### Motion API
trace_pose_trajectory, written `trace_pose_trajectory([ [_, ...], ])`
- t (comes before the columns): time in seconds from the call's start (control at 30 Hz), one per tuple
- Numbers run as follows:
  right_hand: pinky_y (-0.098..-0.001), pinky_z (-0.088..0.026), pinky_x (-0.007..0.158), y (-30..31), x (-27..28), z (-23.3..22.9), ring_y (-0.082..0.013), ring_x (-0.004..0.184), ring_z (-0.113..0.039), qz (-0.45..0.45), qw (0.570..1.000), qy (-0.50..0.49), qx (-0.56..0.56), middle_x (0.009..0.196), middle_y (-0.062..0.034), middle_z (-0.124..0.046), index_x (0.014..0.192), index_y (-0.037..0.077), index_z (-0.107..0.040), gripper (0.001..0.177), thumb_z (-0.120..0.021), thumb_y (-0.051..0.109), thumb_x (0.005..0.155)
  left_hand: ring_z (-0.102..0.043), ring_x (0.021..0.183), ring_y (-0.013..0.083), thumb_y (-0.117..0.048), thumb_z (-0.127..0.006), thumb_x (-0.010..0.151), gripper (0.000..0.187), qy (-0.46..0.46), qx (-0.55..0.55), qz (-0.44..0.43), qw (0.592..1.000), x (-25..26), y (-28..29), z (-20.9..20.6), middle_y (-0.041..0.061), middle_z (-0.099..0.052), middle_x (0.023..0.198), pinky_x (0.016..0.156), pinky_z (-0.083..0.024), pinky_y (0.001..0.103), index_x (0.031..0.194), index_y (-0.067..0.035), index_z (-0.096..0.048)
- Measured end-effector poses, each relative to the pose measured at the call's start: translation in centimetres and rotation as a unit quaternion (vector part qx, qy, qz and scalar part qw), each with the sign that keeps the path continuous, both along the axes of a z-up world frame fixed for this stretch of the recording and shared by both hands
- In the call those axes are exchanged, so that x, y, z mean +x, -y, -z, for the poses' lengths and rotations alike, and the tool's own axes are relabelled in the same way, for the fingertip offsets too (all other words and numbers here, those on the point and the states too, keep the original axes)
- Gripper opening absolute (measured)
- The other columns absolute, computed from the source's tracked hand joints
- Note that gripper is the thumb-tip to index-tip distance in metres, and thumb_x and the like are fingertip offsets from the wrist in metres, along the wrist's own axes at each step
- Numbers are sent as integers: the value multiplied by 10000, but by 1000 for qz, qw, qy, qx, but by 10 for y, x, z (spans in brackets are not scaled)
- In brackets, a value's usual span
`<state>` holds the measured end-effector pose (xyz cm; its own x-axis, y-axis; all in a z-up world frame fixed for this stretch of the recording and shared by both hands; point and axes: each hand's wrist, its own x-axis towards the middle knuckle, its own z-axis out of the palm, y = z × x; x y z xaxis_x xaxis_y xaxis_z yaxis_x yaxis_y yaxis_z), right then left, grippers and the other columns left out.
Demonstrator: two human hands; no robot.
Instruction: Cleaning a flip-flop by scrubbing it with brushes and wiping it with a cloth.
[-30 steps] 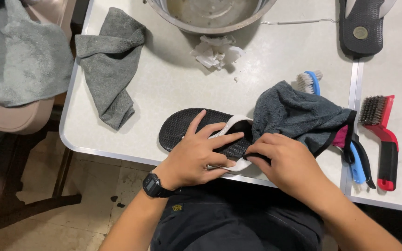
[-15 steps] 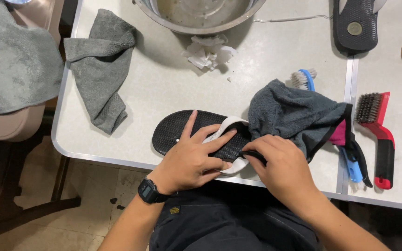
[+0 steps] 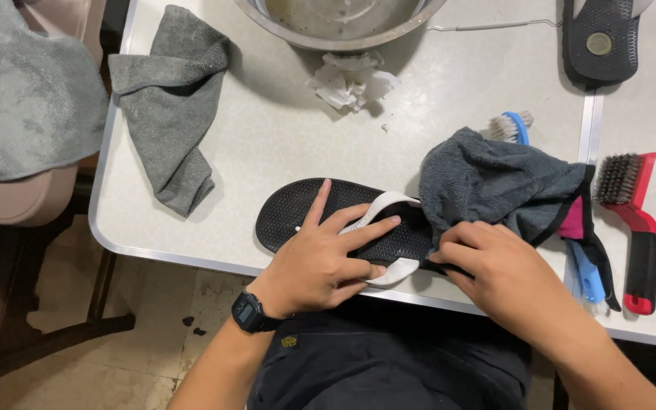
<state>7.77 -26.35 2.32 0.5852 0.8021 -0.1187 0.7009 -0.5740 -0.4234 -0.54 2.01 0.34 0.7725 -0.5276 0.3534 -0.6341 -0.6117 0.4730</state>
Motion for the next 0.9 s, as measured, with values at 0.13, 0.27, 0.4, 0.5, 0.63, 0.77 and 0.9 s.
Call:
trace_pose_trajectory([
  [0.13, -408, -531, 820, 0, 3, 5, -272, 941, -642, 88, 988, 123, 32, 1048, -45, -671, 1044, 110, -751, 135, -703, 121, 918, -558, 1304, 460, -205, -771, 888, 42, -11, -20, -1, 1000, 1, 0, -2, 89, -550, 1492, 1132, -139, 848, 856, -190, -747],
  [0.27, -411, -479, 711, 1, -1, 0, -280, 901, -625, 15, 984, 172, 54, 1029, -94, -666, 1038, 71, -723, 139, -694, 32, 908, -550, 1307, 457, -198, -757, 900, 70, -10, -29, -4, 1000, 1, 2, -2, 104, -555, 1483, 1127, -148, 847, 836, -179, -736],
  [0.4, -383, -432, 757, 15, 6, 0, -226, 922, -615, -80, 995, 40, 51, 1050, 12, -676, 1034, 208, -735, 148, -710, 187, 890, -549, 1306, 457, -228, -754, 918, 69, -7, -34, 2, 999, 4, 1, -3, 103, -557, 1477, 1126, -146, 850, 856, -199, -753],
  [0.5, -376, -440, 778, 19, 9, -8, -219, 907, -618, -108, 992, -23, 55, 1030, 22, -681, 979, 219, -757, 146, -739, 177, 840, -544, 1311, 448, -245, -759, 908, 64, -20, -34, 7, 999, 3, 3, -5, 97, -561, 1473, 1139, -129, 836, 862, -202, -772],
  [0.63, -251, -544, 805, 20, 18, -36, -135, 843, -723, 33, 979, -77, 185, 965, -1, -723, 956, 167, -786, 172, -754, 74, 815, -488, 1387, 477, -236, -823, 847, 67, -34, -67, 9, 997, 2, 2, -7, 127, -549, 1481, 1148, -103, 837, 846, -205, -763],
  [0.77, -204, -400, 565, 51, 28, -63, -177, 832, -649, 197, 929, -32, 312, 932, -142, -699, 899, 16, -735, 165, -679, -93, 790, -460, 1418, 452, -231, -850, 820, 137, -11, -88, -5, 996, -1, 4, -10, 99, -536, 1491, 1181, -144, 808, 925, -210, -764],
  [0.9, -378, -467, 1086, 104, 81, -55, -259, 1094, -519, 177, 875, 20, 451, 1181, -137, -480, 1208, 70, -490, 263, -485, -22, 961, -447, 1444, 426, -352, -852, 817, 197, 6, -114, -29, 993, -3, 8, -17, 103, -555, 1467, 1211, -138, 758, 914, -217, -746],
])
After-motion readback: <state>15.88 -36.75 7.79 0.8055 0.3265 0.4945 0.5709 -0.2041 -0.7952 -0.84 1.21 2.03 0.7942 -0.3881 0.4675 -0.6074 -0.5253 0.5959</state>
